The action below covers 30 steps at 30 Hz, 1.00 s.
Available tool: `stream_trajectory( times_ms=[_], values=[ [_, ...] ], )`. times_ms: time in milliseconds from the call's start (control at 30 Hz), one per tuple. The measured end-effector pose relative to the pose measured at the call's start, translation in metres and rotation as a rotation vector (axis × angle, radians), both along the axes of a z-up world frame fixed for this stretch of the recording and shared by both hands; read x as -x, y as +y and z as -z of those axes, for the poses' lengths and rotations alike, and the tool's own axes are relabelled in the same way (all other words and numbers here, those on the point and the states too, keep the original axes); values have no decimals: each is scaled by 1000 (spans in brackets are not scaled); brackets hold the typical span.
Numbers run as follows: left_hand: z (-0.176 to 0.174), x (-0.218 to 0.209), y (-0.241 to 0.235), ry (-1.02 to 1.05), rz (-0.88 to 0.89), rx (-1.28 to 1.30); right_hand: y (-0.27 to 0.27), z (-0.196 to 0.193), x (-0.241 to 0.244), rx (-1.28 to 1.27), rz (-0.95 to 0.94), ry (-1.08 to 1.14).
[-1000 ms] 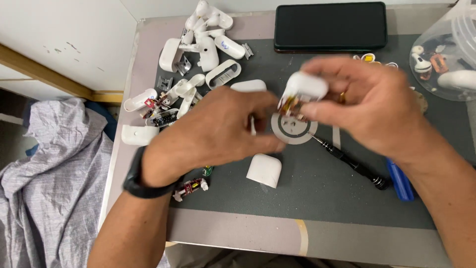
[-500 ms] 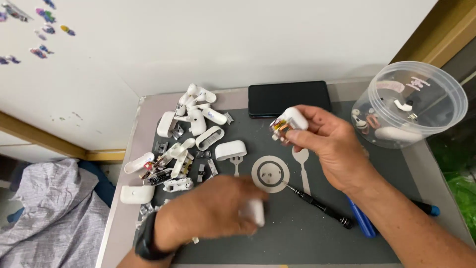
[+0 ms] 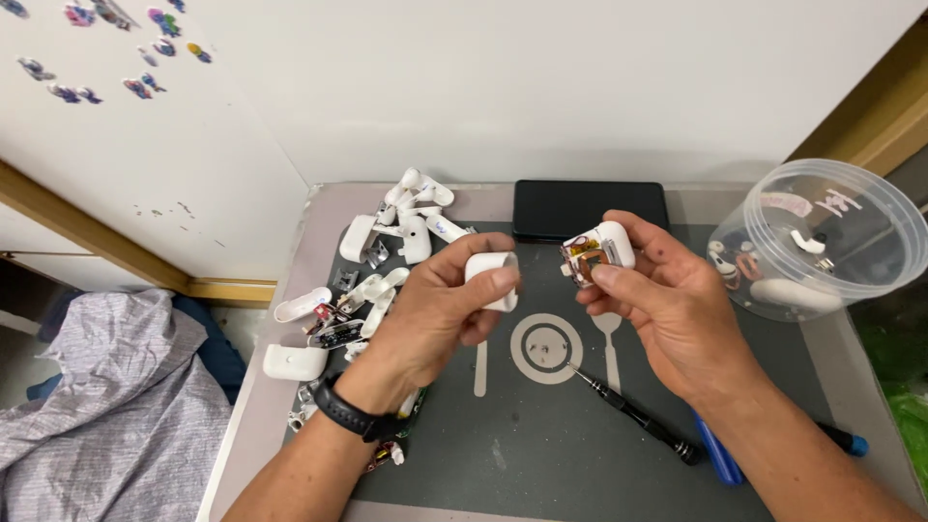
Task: The person assembles a white wireless earbud charging case by inserting a circuit board and snapping the shell halves together. They then use a screwdriver to tighten a screw on the case. Finally, they sort through a pile of disassembled earbud parts on the table.
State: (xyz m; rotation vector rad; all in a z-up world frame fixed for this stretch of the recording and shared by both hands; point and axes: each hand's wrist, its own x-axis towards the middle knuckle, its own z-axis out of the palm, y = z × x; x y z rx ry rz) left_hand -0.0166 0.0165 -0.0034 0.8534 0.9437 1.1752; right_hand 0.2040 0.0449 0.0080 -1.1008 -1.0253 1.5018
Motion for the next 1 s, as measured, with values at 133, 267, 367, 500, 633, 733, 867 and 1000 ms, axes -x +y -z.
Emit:
stream_trajectory(
  times_ms=[133, 267, 367, 500, 633, 733, 867, 1000],
  values=[
    [-4, 0, -4, -158, -1, 21, -2, 6, 2, -22, 3, 6],
    [2, 0, -2, -266, 24, -67, -5, 6, 4, -34, 11, -3],
    [6, -1, -3, -287, 60, -93, -7, 6, 5, -33, 20, 2],
    [6, -4, -3, -233, 82, -66, -8, 7, 5, -35, 32, -2],
    [7, -5, -6, -205, 148, -182, -8, 2, 4, -36, 48, -10],
    [6, -5, -6, -206, 125, -109, -8, -2, 3, -18, 51, -12],
    [9, -8, -5, -179, 42, -178, -7, 1, 2, -25, 43, 2],
    [5, -14, -7, -189, -49, -115, -8, -2, 2, -42, 43, 6]
  ],
)
